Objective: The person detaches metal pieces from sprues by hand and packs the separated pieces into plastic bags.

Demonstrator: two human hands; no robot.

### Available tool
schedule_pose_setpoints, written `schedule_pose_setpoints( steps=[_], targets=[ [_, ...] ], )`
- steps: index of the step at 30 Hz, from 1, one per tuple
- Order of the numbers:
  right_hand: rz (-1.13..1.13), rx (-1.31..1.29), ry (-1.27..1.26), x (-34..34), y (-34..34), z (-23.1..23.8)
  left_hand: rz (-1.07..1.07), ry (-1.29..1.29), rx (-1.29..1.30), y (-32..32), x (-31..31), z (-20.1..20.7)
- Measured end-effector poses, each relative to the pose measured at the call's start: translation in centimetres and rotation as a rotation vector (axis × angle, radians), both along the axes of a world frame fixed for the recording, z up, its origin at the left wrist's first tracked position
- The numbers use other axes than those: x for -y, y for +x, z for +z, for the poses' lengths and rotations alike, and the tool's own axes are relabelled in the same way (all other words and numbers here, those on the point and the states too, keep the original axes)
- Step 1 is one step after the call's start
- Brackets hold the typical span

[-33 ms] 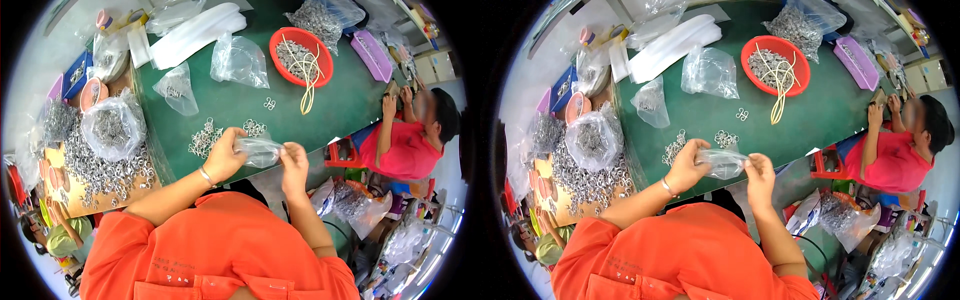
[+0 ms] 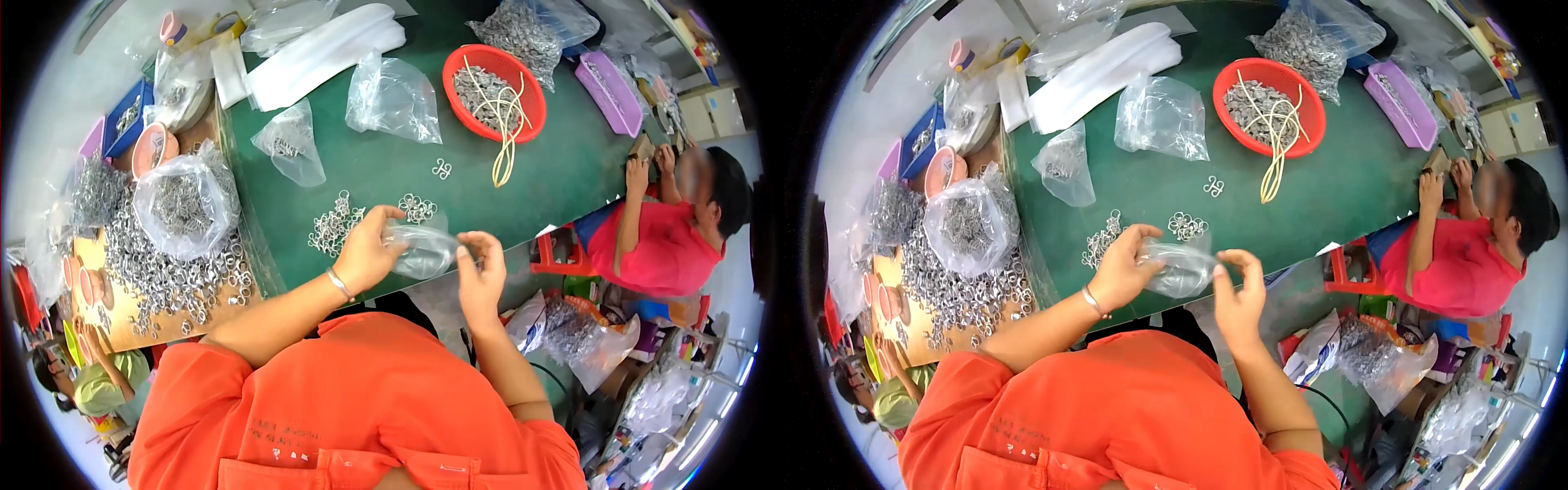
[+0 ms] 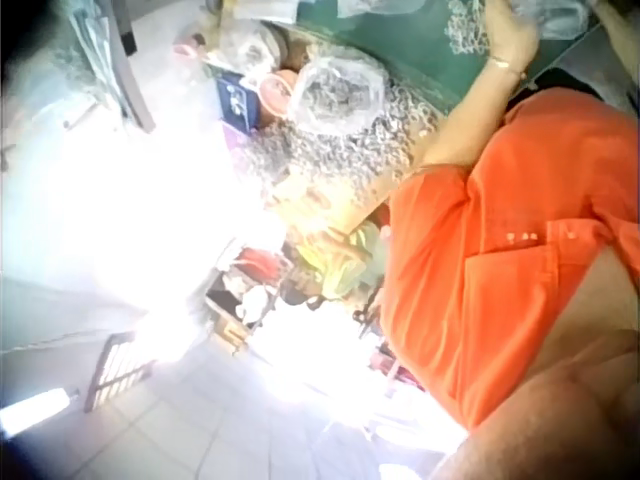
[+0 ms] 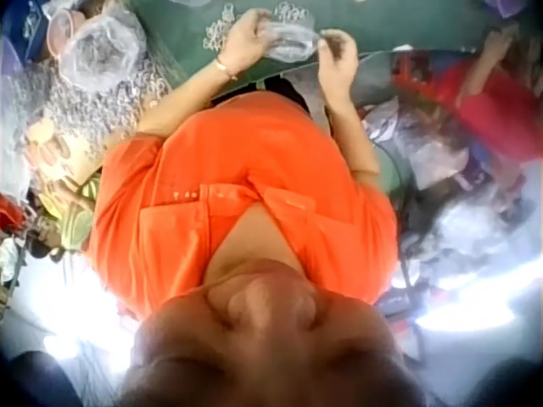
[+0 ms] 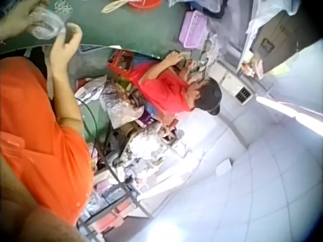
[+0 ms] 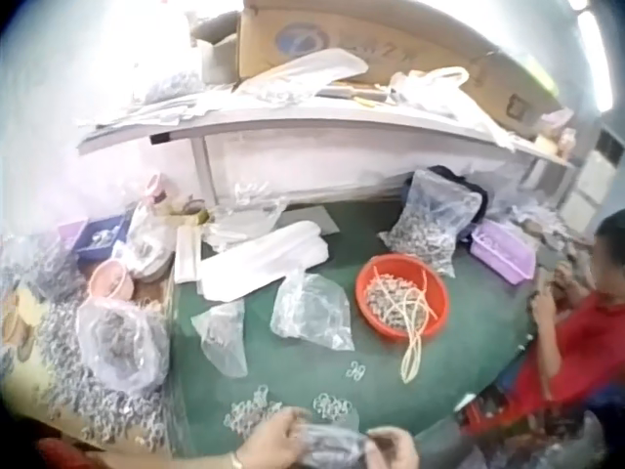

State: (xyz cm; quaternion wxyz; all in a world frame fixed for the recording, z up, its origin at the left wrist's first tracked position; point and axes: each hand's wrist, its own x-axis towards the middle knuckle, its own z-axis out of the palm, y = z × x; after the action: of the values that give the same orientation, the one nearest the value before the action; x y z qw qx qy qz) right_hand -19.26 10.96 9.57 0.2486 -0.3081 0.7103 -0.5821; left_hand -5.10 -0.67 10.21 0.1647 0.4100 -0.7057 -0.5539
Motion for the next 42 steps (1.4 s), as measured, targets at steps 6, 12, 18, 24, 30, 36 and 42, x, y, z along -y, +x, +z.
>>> schedule_pose_setpoints(
  steps=[6, 12, 18, 24, 30, 36, 42],
  targets=[
    [0.883, -1.080, 0.382, -0.1, 0.2, 1.5, -0.139, 0.064, 0.041, -0.1, -0.9, 0.8],
    [1.208, -0.917, 0.315, -1.1, -2.4, -0.4, -0.715, -0.329, 0.002, 2.9, -0.5, 1.5],
    [0.655, -0.531, 0.046, 5.3, -3.8, -7.3, -0.834, -0.294, 0.315, 3.8, -0.7, -2.4],
    [0.517, -0.981, 0.156, 9.1, -2.0, -11.1, -0.758, -0.449, 0.254, 3.6, -1.6, -2.8],
    [0.561, -1.071, 0.067, 10.6, -4.1, -12.6, -0.688, -0.492, 0.249, 3.0, -1.4, -2.4],
    [0.220, 0.749, 0.242, 11.1, -6.3, -10.2, -0.570, -0.579, 0.444, 0.5, -0.8, -1.3],
    [0.118, 1.345, 0.003, 9.4, -5.0, -3.7, -0.709, -0.399, 0.603, -2.9, 0.1, -2.1]
  ],
)
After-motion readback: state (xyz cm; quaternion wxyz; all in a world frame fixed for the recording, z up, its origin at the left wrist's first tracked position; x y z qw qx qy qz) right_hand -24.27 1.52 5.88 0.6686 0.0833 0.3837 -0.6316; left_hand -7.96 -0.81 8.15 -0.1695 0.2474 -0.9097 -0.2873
